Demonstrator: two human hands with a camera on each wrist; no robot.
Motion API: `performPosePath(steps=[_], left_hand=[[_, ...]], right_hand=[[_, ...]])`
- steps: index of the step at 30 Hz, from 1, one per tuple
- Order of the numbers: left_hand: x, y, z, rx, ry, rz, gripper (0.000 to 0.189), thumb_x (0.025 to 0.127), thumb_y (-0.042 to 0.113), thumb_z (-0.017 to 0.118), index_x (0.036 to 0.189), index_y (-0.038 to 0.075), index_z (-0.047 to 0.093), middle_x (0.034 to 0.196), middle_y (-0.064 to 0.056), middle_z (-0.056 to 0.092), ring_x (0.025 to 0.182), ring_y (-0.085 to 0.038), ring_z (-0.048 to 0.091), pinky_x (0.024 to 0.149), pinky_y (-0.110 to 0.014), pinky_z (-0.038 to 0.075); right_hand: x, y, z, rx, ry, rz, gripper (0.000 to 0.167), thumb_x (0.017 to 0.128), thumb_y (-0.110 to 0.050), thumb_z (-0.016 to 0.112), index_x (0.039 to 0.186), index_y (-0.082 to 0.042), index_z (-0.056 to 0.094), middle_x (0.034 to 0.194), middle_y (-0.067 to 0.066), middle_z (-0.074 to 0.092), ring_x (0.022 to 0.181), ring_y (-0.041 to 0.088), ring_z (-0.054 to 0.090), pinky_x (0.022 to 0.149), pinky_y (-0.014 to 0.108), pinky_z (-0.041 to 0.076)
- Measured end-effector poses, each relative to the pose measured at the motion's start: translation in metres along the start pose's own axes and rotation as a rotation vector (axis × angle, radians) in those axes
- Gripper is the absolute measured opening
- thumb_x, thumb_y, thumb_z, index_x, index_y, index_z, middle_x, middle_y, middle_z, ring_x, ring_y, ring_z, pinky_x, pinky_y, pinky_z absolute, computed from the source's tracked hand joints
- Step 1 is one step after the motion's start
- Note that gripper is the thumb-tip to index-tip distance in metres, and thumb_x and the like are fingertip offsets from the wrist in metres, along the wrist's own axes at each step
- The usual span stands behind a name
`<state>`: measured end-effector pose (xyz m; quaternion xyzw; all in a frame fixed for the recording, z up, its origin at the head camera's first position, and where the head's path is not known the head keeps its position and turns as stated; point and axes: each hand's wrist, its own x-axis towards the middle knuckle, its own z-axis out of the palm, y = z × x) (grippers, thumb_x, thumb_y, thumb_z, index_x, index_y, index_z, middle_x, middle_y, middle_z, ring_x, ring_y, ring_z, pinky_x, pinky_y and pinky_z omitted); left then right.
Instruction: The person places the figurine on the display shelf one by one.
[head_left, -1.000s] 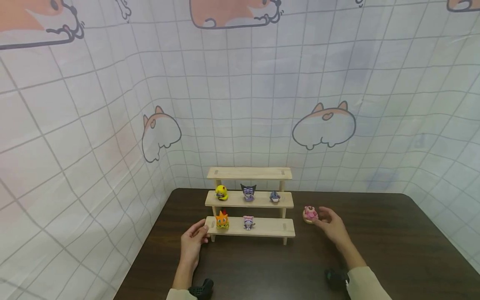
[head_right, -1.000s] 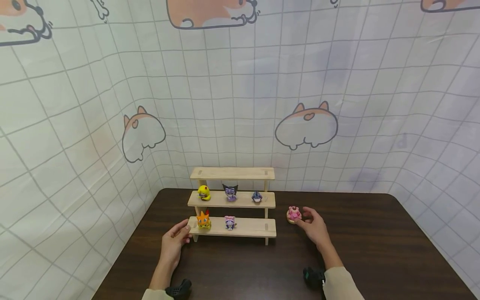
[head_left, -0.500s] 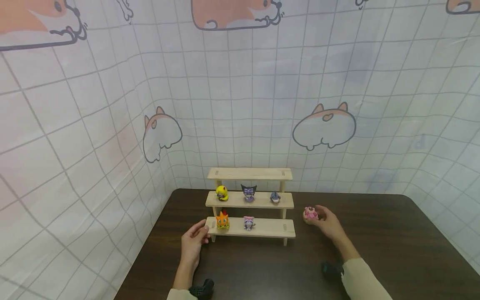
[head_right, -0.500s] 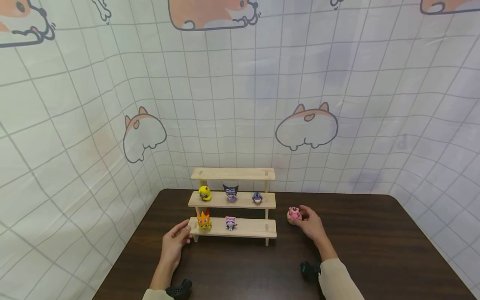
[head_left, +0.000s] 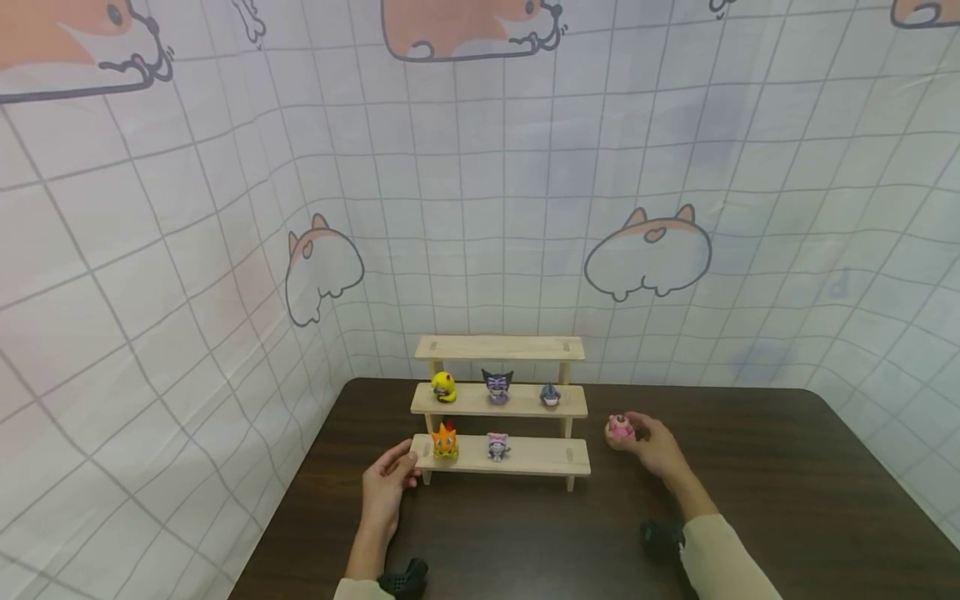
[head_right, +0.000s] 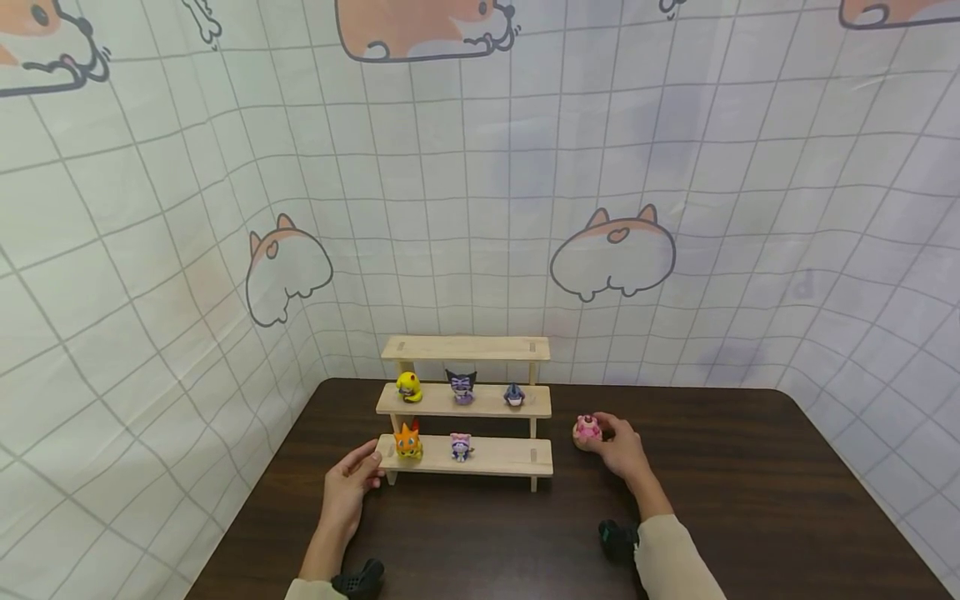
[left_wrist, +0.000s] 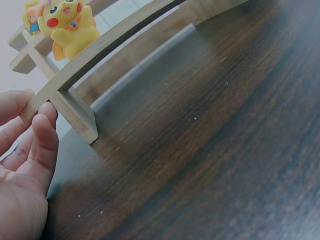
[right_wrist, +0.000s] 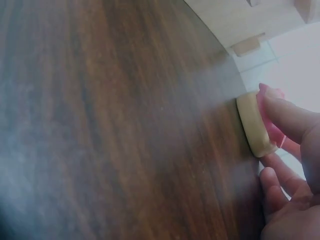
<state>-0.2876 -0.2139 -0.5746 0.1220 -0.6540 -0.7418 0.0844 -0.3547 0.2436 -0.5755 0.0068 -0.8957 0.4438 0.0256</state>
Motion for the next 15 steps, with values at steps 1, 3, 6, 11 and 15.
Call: performPosePath(steps=[1,3,6,11,15], left_hand=[[0.0,0.0,0.0,0.0,-0.001,0.001,0.043,0.099,0.017,0.07,0.139,0.002,0.061,0.096,0.001,0.072,0.077,-0.008,0.066,0.065,-0.022,0.056],[0.0002,-0.0004,-0.0001,-0.005,-0.001,0.002,0.043,0.099,0.016,0.07,0.139,0.002,0.061,0.096,0.001,0.072,0.076,-0.008,0.066,0.065,-0.022,0.056],[0.0004,-0.0013,-0.0003,-0.007,0.001,0.006,0.043,0.099,0.016,0.07,0.139,0.001,0.061,0.096,0.001,0.072,0.076,-0.008,0.066,0.064,-0.022,0.056],[0.0013,-0.0032,-0.0003,-0.011,0.0,0.007,0.043,0.099,0.016,0.07,0.138,0.001,0.061,0.096,0.002,0.073,0.076,-0.008,0.066,0.065,-0.022,0.056],[0.002,-0.0032,-0.0004,-0.014,0.001,0.015,0.043,0.099,0.015,0.07,0.138,0.0,0.062,0.094,0.002,0.072,0.076,-0.008,0.066,0.064,-0.022,0.056]], right_hand=[[0.0002,0.0004,0.0003,-0.003,0.004,0.003,0.063,0.093,-0.023,0.076,0.144,0.004,0.051,0.137,0.028,0.058,0.109,0.035,0.057,0.083,0.034,0.046],[0.0002,0.0007,0.0008,-0.005,0.01,0.007,0.062,0.093,-0.022,0.077,0.143,0.003,0.051,0.136,0.028,0.059,0.108,0.034,0.057,0.083,0.033,0.045],[-0.0003,0.0004,0.0012,0.009,0.015,0.019,0.064,0.091,-0.025,0.078,0.143,0.002,0.052,0.134,0.027,0.06,0.108,0.035,0.056,0.084,0.035,0.044],[-0.0018,0.0008,0.0007,0.046,0.013,0.045,0.064,0.091,-0.027,0.079,0.143,0.0,0.052,0.13,0.025,0.061,0.107,0.034,0.055,0.081,0.033,0.042],[-0.0024,0.0011,-0.0001,0.066,0.013,0.04,0.062,0.093,-0.026,0.077,0.143,0.0,0.052,0.132,0.026,0.06,0.105,0.031,0.055,0.077,0.031,0.042]])
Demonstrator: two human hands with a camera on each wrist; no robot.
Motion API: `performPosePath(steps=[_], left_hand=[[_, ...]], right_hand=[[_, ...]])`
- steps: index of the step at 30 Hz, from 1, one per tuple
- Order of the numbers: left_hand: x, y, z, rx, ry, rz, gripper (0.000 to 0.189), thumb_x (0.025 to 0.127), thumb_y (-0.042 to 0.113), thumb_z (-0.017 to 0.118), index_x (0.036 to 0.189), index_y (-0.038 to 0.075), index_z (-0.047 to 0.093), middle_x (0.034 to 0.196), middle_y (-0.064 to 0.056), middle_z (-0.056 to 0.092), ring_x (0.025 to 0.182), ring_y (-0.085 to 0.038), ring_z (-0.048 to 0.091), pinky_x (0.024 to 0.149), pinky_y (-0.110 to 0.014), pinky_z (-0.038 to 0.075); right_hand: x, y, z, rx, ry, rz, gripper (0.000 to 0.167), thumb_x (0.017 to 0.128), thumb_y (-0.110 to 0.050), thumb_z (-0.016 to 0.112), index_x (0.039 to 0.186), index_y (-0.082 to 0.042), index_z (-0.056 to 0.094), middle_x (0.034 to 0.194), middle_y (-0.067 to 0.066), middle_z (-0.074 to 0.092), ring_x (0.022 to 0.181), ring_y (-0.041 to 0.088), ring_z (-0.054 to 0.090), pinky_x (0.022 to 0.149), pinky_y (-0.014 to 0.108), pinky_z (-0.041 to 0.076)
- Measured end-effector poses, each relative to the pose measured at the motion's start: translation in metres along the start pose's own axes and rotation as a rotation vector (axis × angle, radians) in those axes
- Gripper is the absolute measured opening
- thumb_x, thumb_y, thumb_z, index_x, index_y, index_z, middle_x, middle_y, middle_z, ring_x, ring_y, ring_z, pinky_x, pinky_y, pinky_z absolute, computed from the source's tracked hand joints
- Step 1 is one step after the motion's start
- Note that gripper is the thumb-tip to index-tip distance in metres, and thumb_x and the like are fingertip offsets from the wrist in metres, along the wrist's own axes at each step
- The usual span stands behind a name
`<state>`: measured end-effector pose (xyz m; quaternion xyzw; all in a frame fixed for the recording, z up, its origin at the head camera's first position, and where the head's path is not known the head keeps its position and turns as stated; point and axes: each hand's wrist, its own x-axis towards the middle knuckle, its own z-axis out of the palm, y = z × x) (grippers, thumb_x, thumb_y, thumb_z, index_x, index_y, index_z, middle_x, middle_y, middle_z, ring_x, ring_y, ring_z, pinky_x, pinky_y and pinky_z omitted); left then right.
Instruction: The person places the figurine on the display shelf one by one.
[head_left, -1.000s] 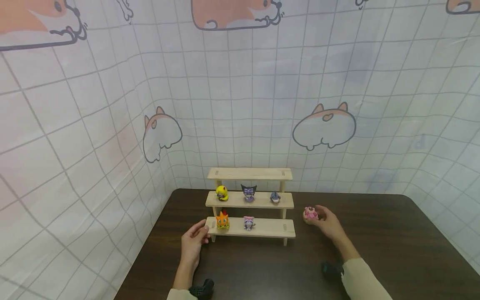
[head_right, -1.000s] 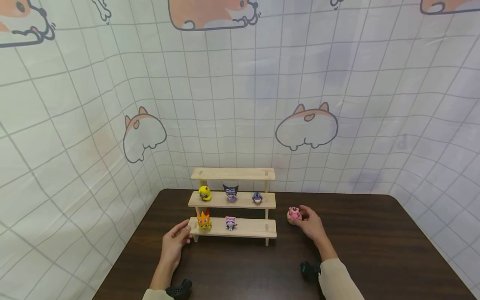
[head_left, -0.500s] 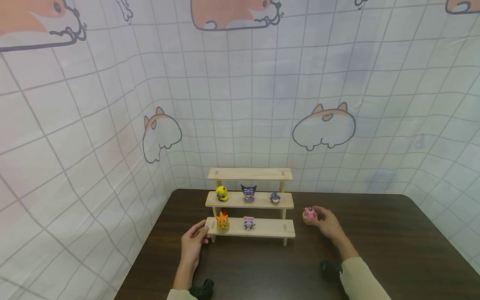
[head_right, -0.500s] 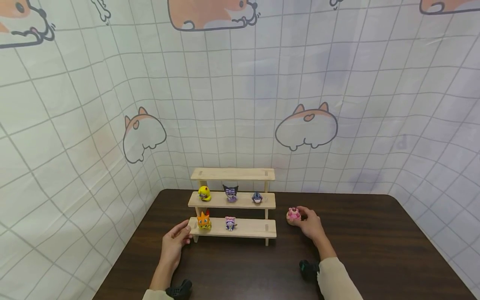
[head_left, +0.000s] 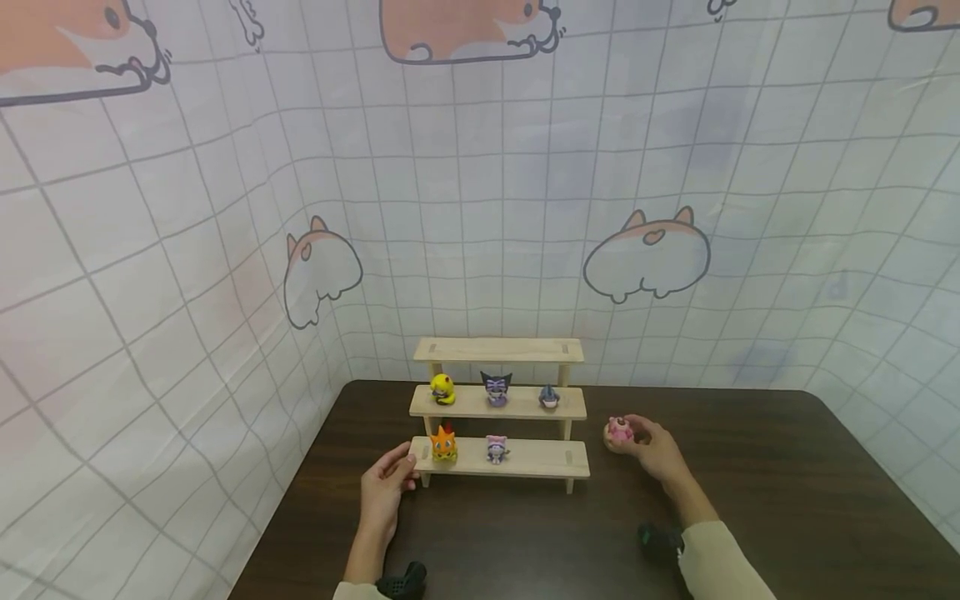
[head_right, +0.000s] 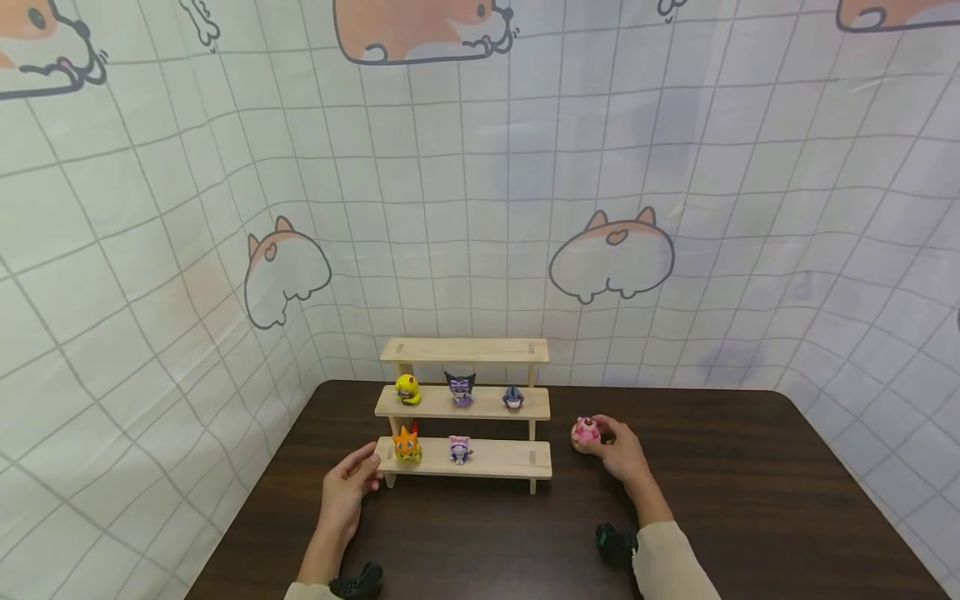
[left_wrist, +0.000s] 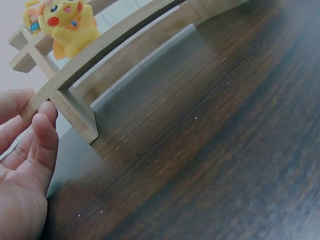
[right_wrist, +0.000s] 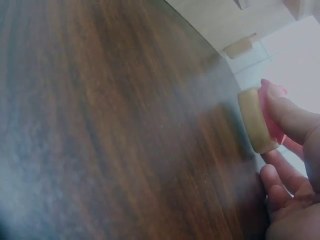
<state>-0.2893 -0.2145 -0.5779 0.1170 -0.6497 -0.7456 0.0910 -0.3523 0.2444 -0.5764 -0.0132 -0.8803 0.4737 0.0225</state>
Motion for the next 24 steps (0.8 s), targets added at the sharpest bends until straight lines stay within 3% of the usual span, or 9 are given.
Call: performPosePath(steps=[9,15,24], left_hand=[[0.0,0.0,-0.001,0.017,0.001,0.004,0.043,0.098,0.016,0.07,0.137,0.001,0.062,0.094,0.002,0.073,0.077,-0.007,0.067,0.065,-0.022,0.056],[0.002,-0.003,-0.001,0.025,0.004,0.013,0.041,0.098,0.015,0.07,0.136,0.001,0.064,0.094,0.002,0.073,0.076,-0.008,0.067,0.064,-0.021,0.056],[0.0,-0.005,-0.001,0.019,0.012,0.011,0.041,0.099,0.016,0.07,0.136,0.001,0.063,0.096,0.001,0.074,0.077,-0.009,0.067,0.064,-0.022,0.056]], right_hand=[[-0.009,-0.001,-0.001,0.11,0.024,0.018,0.064,0.093,-0.029,0.078,0.145,-0.004,0.052,0.138,0.024,0.058,0.097,0.018,0.054,0.074,0.026,0.046],[-0.018,0.001,-0.001,0.178,0.049,0.055,0.065,0.093,-0.032,0.077,0.147,-0.007,0.051,0.141,0.022,0.057,0.103,0.016,0.056,0.08,0.025,0.046],[-0.035,-0.004,0.001,0.259,0.064,0.047,0.066,0.09,-0.033,0.081,0.145,-0.009,0.055,0.131,0.02,0.062,0.095,0.005,0.061,0.079,0.024,0.049]])
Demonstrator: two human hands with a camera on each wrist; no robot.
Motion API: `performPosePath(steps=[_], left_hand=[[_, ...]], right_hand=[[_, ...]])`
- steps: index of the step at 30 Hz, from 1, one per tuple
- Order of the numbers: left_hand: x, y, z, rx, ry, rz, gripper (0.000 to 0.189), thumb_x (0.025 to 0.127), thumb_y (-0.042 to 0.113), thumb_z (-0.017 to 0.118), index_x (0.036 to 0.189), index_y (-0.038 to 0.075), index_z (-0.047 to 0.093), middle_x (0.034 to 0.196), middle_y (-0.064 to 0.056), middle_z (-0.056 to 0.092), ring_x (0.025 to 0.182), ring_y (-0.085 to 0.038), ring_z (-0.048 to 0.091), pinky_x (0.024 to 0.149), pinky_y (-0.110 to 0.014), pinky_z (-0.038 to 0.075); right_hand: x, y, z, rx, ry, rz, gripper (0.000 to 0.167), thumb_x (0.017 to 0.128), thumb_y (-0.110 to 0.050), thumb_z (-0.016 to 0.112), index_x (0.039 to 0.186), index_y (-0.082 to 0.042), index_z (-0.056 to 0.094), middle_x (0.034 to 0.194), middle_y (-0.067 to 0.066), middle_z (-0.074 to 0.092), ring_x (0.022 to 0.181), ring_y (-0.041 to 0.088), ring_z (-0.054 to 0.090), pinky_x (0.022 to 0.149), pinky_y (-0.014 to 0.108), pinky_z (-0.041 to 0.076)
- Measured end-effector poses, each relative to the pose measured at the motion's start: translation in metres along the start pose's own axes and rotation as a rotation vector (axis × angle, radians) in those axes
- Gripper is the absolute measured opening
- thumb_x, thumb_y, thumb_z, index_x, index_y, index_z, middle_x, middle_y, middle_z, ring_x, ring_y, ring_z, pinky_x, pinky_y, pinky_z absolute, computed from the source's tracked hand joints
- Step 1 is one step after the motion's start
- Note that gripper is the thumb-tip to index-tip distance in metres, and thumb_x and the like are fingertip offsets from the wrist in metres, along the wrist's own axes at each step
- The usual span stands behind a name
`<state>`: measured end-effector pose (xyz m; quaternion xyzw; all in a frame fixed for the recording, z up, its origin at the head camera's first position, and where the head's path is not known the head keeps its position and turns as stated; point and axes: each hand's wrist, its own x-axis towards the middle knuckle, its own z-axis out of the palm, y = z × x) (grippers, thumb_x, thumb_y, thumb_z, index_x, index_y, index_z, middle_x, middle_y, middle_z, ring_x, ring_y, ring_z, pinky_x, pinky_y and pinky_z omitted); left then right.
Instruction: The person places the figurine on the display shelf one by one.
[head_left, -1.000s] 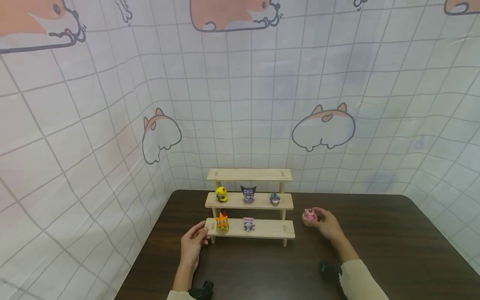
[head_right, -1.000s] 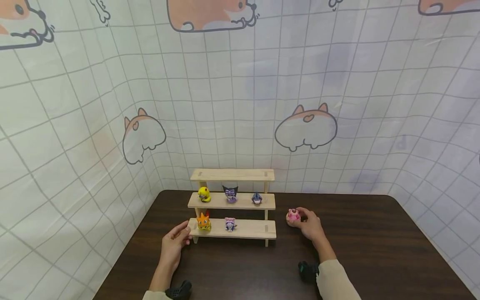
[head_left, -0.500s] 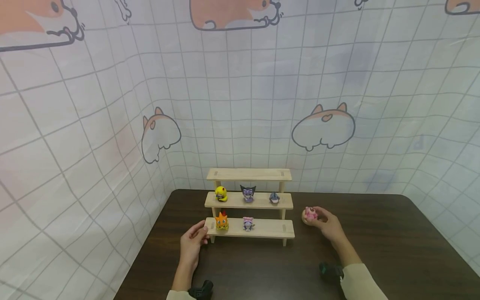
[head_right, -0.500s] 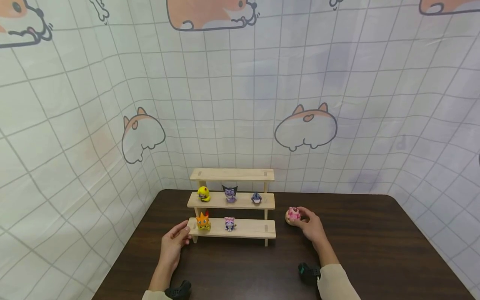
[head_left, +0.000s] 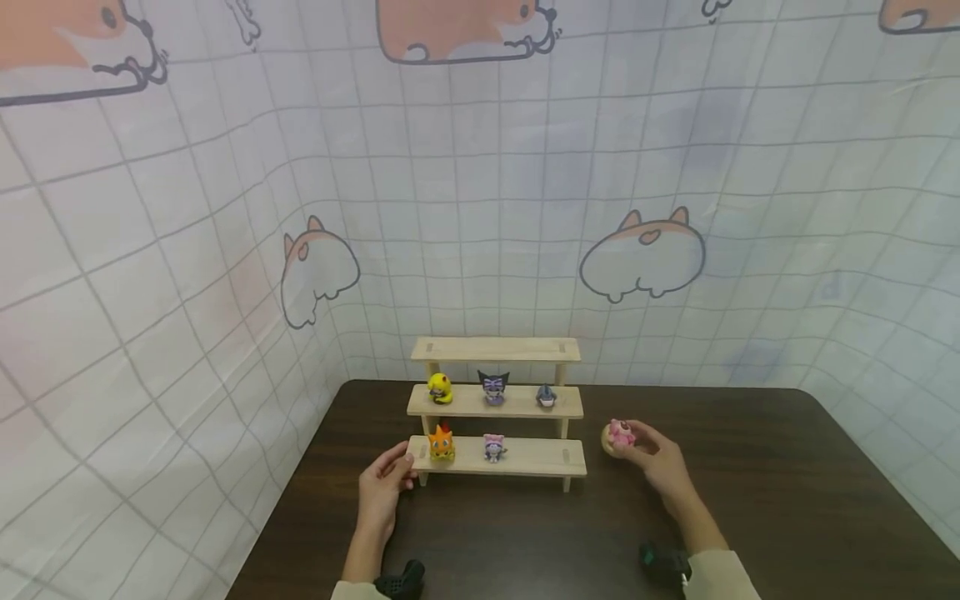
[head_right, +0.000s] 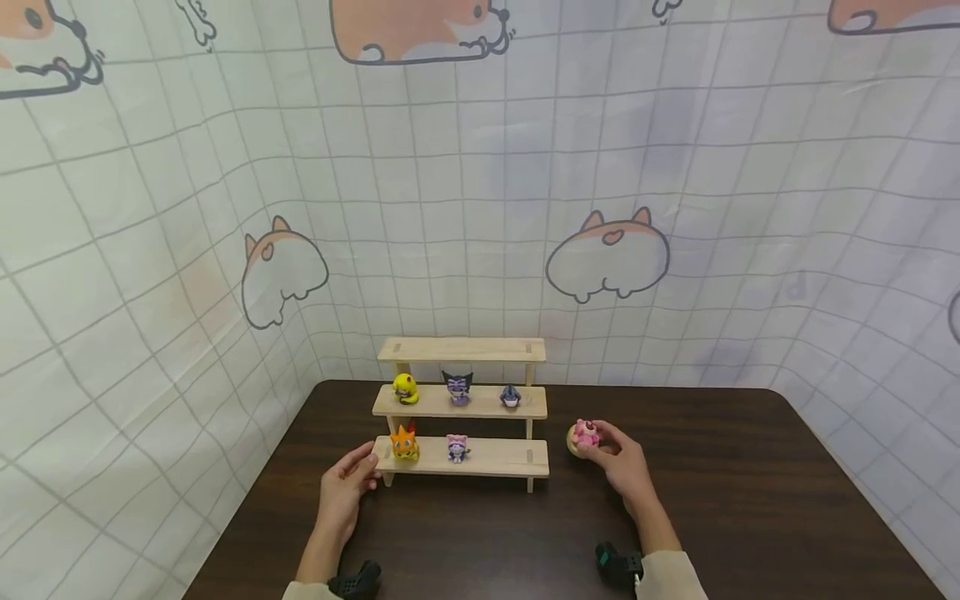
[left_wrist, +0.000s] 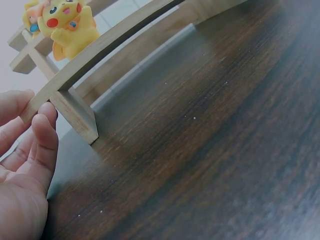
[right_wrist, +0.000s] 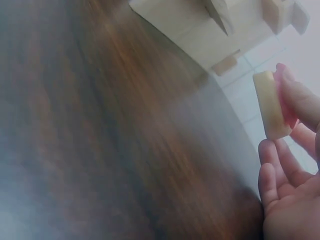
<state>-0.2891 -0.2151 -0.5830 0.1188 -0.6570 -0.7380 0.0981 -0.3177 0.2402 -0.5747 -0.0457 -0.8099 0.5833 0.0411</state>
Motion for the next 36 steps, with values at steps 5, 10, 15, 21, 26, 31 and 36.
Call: performPosePath(steps=[5,10,15,21,26,31,36], left_hand=[[-0.002,-0.002,-0.002,0.004,0.0,-0.016,0.042,0.099,0.016,0.069,0.138,0.0,0.062,0.097,0.002,0.074,0.077,-0.008,0.067,0.065,-0.022,0.057],[0.0,-0.003,-0.003,0.004,0.001,-0.01,0.041,0.099,0.016,0.07,0.137,0.002,0.063,0.095,0.004,0.074,0.078,-0.008,0.068,0.066,-0.022,0.057],[0.003,-0.002,-0.002,0.007,0.006,-0.002,0.039,0.099,0.016,0.07,0.136,0.003,0.064,0.095,0.004,0.074,0.078,-0.009,0.068,0.066,-0.022,0.057],[0.003,0.0,-0.001,-0.001,0.001,0.004,0.042,0.098,0.016,0.07,0.136,0.0,0.063,0.094,0.002,0.073,0.076,-0.008,0.067,0.065,-0.021,0.057],[0.003,0.001,-0.001,-0.007,0.007,0.013,0.039,0.099,0.015,0.07,0.135,0.0,0.064,0.092,0.002,0.073,0.076,-0.009,0.068,0.065,-0.022,0.057],[0.004,-0.001,0.0,0.001,0.007,-0.005,0.038,0.099,0.014,0.07,0.134,0.003,0.065,0.092,0.004,0.073,0.076,-0.009,0.068,0.065,-0.022,0.057],[0.003,-0.001,0.001,0.006,-0.004,-0.007,0.04,0.098,0.016,0.07,0.136,0.002,0.064,0.093,0.005,0.073,0.077,-0.008,0.067,0.066,-0.022,0.057]], right_hand=[[-0.009,-0.001,0.004,0.009,-0.015,-0.012,0.064,0.089,-0.031,0.082,0.144,-0.009,0.056,0.134,0.019,0.062,0.095,0.006,0.062,0.079,0.024,0.051],[-0.014,-0.009,0.004,0.028,-0.034,-0.041,0.062,0.088,-0.029,0.082,0.143,-0.011,0.058,0.132,0.016,0.064,0.097,0.01,0.062,0.079,0.023,0.052],[-0.025,-0.028,0.005,0.008,-0.07,-0.094,0.06,0.09,-0.025,0.081,0.143,-0.009,0.058,0.131,0.018,0.064,0.098,0.013,0.063,0.079,0.023,0.053],[-0.035,-0.04,0.011,-0.007,-0.098,-0.204,0.056,0.085,-0.02,0.085,0.136,-0.01,0.063,0.123,0.018,0.067,0.09,0.011,0.063,0.075,0.023,0.054],[-0.039,-0.049,0.02,-0.04,-0.129,-0.309,0.053,0.082,-0.017,0.087,0.131,-0.009,0.066,0.121,0.018,0.067,0.087,0.011,0.064,0.074,0.023,0.055],[-0.041,-0.056,0.03,-0.104,-0.146,-0.342,0.052,0.081,-0.02,0.088,0.129,-0.011,0.067,0.113,0.012,0.067,0.085,0.009,0.063,0.071,0.024,0.053],[-0.044,-0.062,0.04,-0.109,-0.162,-0.358,0.052,0.08,-0.022,0.088,0.127,-0.011,0.068,0.11,0.011,0.066,0.084,0.009,0.063,0.071,0.024,0.052]])
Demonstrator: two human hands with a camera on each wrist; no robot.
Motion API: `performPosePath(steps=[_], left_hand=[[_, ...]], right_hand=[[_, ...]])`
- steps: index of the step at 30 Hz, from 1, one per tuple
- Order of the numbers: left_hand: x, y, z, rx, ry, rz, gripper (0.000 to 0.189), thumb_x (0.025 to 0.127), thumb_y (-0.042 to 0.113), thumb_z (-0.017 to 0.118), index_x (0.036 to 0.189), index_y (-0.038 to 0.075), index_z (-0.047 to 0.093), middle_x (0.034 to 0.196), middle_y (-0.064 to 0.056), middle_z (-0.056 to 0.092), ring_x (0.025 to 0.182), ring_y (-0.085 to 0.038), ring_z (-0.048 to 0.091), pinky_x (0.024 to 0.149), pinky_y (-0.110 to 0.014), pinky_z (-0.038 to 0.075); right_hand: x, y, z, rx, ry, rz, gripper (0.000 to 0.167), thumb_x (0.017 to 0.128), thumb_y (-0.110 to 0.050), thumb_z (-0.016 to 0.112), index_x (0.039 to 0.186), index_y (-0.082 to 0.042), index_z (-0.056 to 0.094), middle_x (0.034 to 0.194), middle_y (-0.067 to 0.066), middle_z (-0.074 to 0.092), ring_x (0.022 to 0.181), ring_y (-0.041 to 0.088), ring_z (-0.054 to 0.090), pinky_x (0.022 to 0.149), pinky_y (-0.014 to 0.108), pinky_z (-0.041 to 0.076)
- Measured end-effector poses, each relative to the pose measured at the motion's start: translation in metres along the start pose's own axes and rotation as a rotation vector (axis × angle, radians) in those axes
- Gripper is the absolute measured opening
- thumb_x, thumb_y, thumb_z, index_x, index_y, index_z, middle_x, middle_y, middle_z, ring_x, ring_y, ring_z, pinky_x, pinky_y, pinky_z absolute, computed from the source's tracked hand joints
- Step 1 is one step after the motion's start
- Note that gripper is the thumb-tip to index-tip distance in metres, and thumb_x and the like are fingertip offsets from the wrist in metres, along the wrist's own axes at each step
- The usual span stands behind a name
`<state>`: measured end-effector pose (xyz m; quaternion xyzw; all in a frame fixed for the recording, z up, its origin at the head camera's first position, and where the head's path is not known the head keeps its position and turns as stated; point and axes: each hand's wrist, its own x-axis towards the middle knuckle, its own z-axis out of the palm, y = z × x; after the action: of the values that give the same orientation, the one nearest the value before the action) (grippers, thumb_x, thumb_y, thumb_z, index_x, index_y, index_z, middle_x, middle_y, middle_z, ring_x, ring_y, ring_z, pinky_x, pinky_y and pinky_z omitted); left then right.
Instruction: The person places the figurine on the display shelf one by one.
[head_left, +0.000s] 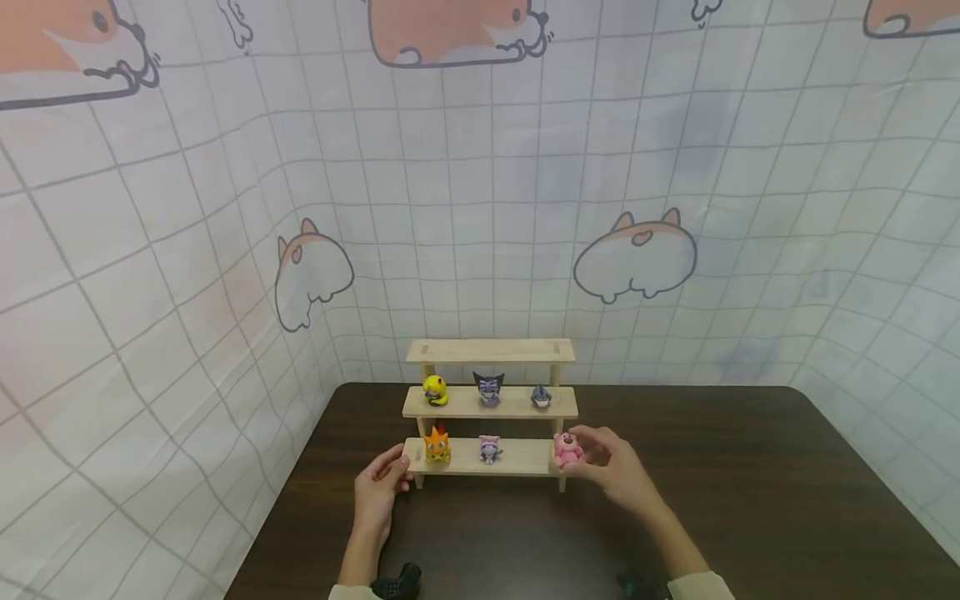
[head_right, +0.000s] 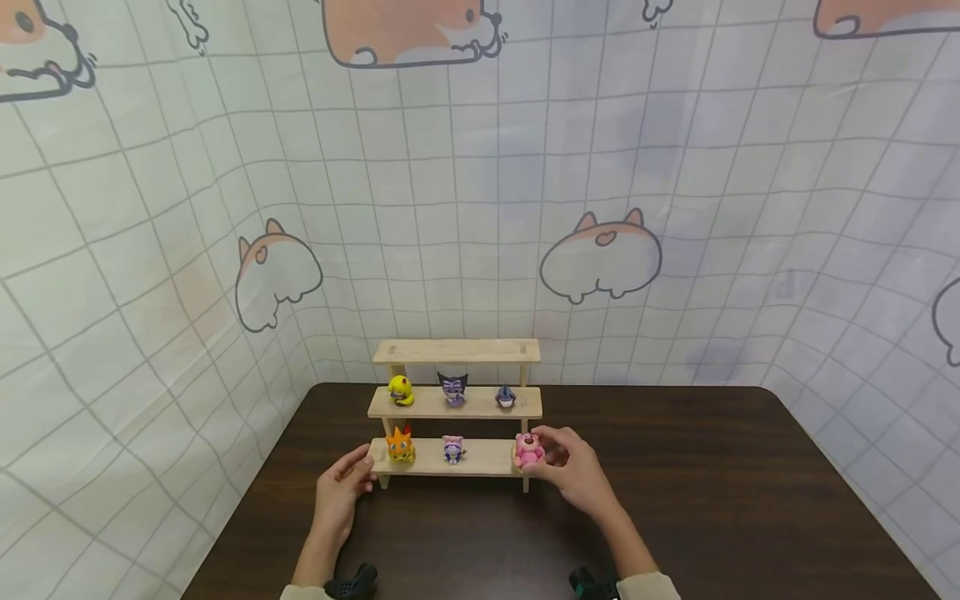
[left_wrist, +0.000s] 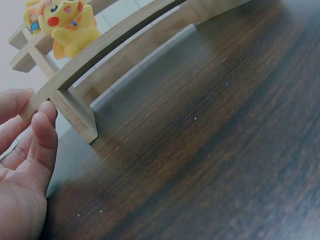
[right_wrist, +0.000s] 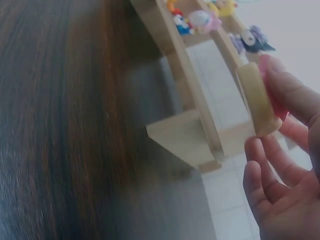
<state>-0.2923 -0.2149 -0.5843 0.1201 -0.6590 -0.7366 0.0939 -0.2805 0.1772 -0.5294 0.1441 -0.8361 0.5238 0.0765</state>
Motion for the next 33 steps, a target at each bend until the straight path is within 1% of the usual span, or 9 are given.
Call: performPosePath(steps=[2,6,11,16,18,21,24,26,33], left_hand=[[0.0,0.0,0.0,-0.003,0.003,-0.001,0.04,0.098,0.015,0.07,0.135,0.002,0.064,0.093,0.005,0.073,0.077,-0.009,0.067,0.066,-0.022,0.057],[0.0,0.0,-0.001,-0.005,0.007,-0.005,0.039,0.099,0.015,0.07,0.135,0.002,0.064,0.093,0.003,0.073,0.077,-0.009,0.068,0.065,-0.023,0.057],[-0.001,0.001,-0.001,-0.011,0.009,-0.01,0.039,0.099,0.015,0.069,0.135,0.001,0.064,0.094,0.003,0.074,0.077,-0.01,0.068,0.065,-0.023,0.057],[0.0,0.001,-0.001,-0.004,0.002,-0.011,0.04,0.099,0.015,0.07,0.136,0.002,0.064,0.096,0.004,0.074,0.078,-0.009,0.068,0.066,-0.022,0.057],[0.0,0.001,-0.001,-0.011,0.004,-0.012,0.039,0.099,0.014,0.069,0.135,0.002,0.064,0.096,0.004,0.074,0.077,-0.009,0.068,0.065,-0.022,0.057],[0.0,0.0,-0.001,-0.018,0.004,-0.007,0.038,0.099,0.013,0.069,0.134,0.0,0.064,0.095,0.003,0.073,0.076,-0.01,0.068,0.064,-0.023,0.057],[0.0,-0.001,-0.001,-0.021,0.0,-0.008,0.038,0.099,0.013,0.069,0.134,0.0,0.064,0.094,0.003,0.073,0.076,-0.01,0.068,0.064,-0.023,0.057],[0.0,-0.001,-0.001,-0.02,0.002,-0.009,0.037,0.099,0.012,0.069,0.134,0.002,0.065,0.093,0.004,0.073,0.076,-0.01,0.068,0.064,-0.022,0.057],[0.0,-0.001,-0.001,-0.019,-0.001,0.007,0.04,0.099,0.014,0.069,0.135,-0.002,0.063,0.093,0.003,0.073,0.075,-0.01,0.067,0.063,-0.023,0.056]], right_hand=[[0.001,-0.002,0.005,-0.004,0.0,0.001,0.052,0.08,-0.022,0.089,0.126,-0.011,0.069,0.11,0.011,0.066,0.084,0.01,0.063,0.071,0.023,0.052],[0.004,-0.006,0.015,-0.017,0.017,0.031,0.052,0.078,-0.021,0.09,0.125,-0.013,0.07,0.11,0.009,0.066,0.085,0.011,0.064,0.072,0.023,0.052],[0.007,-0.009,0.027,-0.022,0.034,0.046,0.053,0.077,-0.02,0.091,0.125,-0.012,0.071,0.11,0.008,0.067,0.089,0.016,0.067,0.076,0.025,0.055],[0.01,-0.01,0.037,-0.064,0.057,0.048,0.052,0.076,-0.021,0.092,0.124,-0.012,0.072,0.104,0.005,0.066,0.087,0.016,0.068,0.073,0.023,0.054],[0.011,-0.01,0.04,-0.082,0.068,0.05,0.052,0.075,-0.02,0.092,0.123,-0.012,0.072,0.102,0.005,0.066,0.087,0.018,0.068,0.072,0.023,0.053],[0.012,-0.009,0.043,-0.104,0.081,0.059,0.052,0.074,-0.019,0.092,0.122,-0.012,0.073,0.1,0.004,0.065,0.088,0.02,0.066,0.072,0.024,0.052],[0.013,-0.008,0.045,-0.123,0.084,0.076,0.053,0.074,-0.019,0.092,0.123,-0.013,0.073,0.099,0.002,0.064,0.089,0.02,0.065,0.073,0.024,0.051],[0.013,-0.007,0.045,-0.14,0.079,0.075,0.053,0.075,-0.02,0.092,0.123,-0.013,0.073,0.099,0.001,0.063,0.089,0.018,0.064,0.073,0.025,0.051],[0.014,-0.003,0.044,-0.193,0.067,0.059,0.052,0.077,-0.023,0.091,0.124,-0.012,0.072,0.097,0.001,0.063,0.09,0.016,0.063,0.074,0.027,0.051]])
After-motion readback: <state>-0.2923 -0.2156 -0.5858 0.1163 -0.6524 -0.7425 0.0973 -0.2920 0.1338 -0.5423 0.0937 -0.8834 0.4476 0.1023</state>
